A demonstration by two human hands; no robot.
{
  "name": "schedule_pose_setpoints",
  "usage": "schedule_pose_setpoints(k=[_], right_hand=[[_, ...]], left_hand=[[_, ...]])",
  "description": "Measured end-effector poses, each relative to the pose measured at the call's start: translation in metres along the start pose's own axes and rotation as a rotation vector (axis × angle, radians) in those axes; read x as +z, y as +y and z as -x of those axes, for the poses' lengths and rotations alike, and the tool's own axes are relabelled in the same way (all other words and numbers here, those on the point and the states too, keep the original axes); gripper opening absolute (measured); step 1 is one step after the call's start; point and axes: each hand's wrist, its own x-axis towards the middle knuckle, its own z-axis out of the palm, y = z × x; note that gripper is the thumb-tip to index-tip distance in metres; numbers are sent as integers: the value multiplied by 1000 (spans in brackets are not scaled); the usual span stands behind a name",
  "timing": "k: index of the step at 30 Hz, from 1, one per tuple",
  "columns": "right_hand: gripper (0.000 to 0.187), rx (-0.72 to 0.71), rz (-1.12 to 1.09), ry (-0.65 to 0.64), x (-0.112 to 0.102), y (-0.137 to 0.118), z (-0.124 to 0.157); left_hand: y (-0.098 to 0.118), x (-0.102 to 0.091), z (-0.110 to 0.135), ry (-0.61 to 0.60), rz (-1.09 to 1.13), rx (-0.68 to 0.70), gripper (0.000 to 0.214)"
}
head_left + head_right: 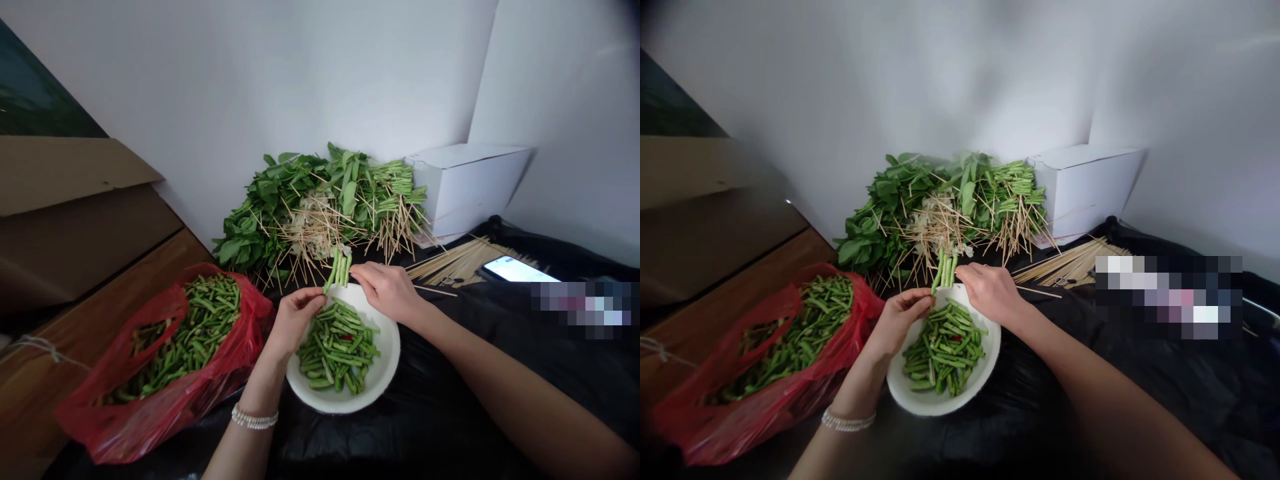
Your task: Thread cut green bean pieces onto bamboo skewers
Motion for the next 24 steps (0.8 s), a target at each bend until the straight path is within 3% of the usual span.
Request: schedule_pose_setpoints(k=[3,7,24], right_hand=[[26,-50,1,-29,0,-6,1],[27,-122,27,-83,1,-11,3],[22,-166,80,-188,2,-16,4]], left_hand=[[1,-3,3,56,248,-112,29],[1,-5,2,64,375,-128,29],[-1,-5,1,115,409,-90,32]])
